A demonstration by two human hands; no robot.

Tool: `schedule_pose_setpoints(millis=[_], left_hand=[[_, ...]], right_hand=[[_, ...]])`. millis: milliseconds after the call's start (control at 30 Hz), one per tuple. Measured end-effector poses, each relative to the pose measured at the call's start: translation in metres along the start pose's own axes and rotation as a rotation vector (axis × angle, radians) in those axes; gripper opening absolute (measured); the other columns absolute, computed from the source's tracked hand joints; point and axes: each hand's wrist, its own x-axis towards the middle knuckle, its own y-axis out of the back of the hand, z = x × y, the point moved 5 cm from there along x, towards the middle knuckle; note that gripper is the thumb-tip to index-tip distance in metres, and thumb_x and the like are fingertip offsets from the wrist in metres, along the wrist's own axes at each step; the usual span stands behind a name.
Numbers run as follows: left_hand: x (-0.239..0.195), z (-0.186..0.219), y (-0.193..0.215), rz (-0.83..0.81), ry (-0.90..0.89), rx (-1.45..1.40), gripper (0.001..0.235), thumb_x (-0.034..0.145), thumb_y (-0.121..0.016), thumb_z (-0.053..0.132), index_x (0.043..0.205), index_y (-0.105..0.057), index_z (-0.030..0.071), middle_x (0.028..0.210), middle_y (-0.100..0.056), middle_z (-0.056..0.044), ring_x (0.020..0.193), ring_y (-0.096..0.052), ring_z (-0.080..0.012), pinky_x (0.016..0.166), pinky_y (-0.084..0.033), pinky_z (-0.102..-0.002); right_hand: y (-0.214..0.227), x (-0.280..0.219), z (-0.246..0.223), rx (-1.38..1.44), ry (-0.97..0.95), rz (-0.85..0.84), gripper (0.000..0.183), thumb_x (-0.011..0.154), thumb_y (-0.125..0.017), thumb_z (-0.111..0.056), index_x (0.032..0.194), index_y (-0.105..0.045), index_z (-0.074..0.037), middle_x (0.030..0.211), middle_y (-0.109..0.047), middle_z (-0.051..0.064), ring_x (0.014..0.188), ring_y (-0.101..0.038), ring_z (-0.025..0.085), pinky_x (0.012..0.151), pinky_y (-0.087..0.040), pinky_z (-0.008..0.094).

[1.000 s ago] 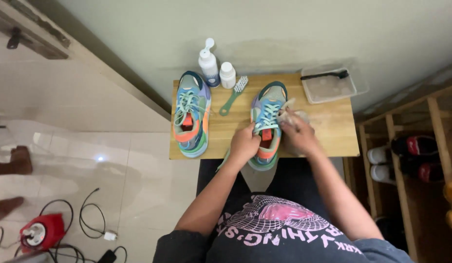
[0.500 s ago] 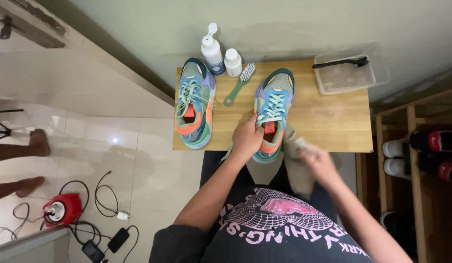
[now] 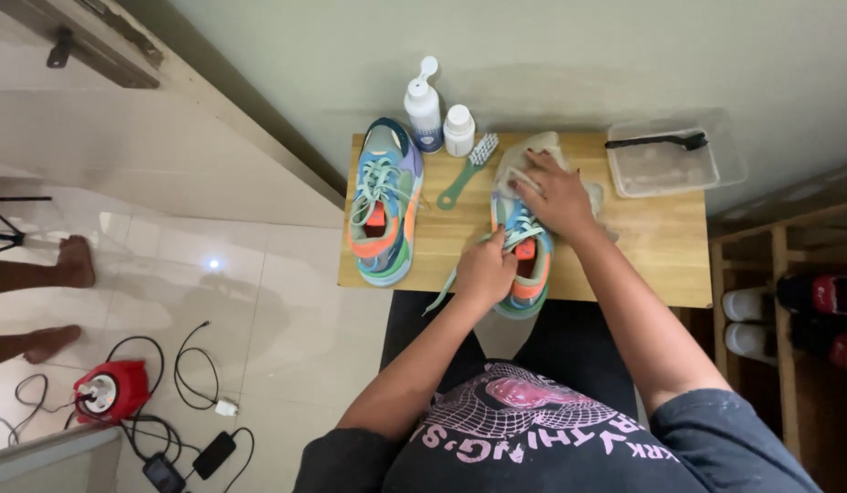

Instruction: The person wipes the exterior of a pair of colorful sneakers with a cloth on a wooden table. They rotate the shoes to clean different sides and wipe around the laces and upper surfaces.

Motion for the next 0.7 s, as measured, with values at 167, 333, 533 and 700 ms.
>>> schedule_pose_setpoints(millis=[167,333,533,700], left_hand=[[-0.005,0.008,0.008,-0.021,-0.034,-0.041,0.064,0.089,-0.044,0.030,0.149,-0.051,0.009,0.116,-0.070,-0.028,0.113,-0.066,-0.0478,0.095,-0.054,-0.058],[-0.009,0.007,0.009,-0.006,-0.064,-0.032,0.063,0.090,-0.044,0.028,0.148,-0.050,0.005,0.116,-0.069,-0.031,0.112,-0.066,-0.0507,0.095,-0.054,-0.060],[-0.001,0.003,0.001,-0.015,-0.117,0.002,0.063,0.089,-0.042,0.027,0.148,-0.051,0.004,0.114,-0.069,-0.030,0.108,-0.067,-0.0523,0.092,-0.055,-0.059],[0.001,0.002,-0.002,-0.005,-0.108,0.001,0.063,0.088,-0.042,0.027,0.146,-0.052,0.004,0.112,-0.069,-0.031,0.107,-0.066,-0.0529,0.090,-0.054,-0.061]], right_hand=[[-0.025,0.007,0.060,-0.131,-0.282,0.183,0.035,0.109,-0.056,-0.039,0.105,-0.074,-0.009,0.095,-0.074,0.017,0.096,-0.071,0.043,0.081,-0.056,0.055],[0.029,0.035,0.085,0.079,-0.357,0.495,0.036,0.111,-0.059,-0.026,0.092,-0.065,0.004,0.083,-0.067,0.031,0.090,-0.065,0.054,0.074,-0.046,0.063],[0.027,0.053,0.009,0.075,-0.297,-0.085,0.076,0.096,-0.060,-0.070,0.146,-0.059,-0.012,0.150,-0.052,0.024,0.137,-0.048,0.046,0.111,-0.042,0.056],[0.010,0.064,-0.012,-0.415,-0.257,-0.299,0.061,0.100,-0.043,-0.073,0.120,-0.076,-0.025,0.119,-0.077,0.007,0.115,-0.070,0.033,0.094,-0.054,0.045]])
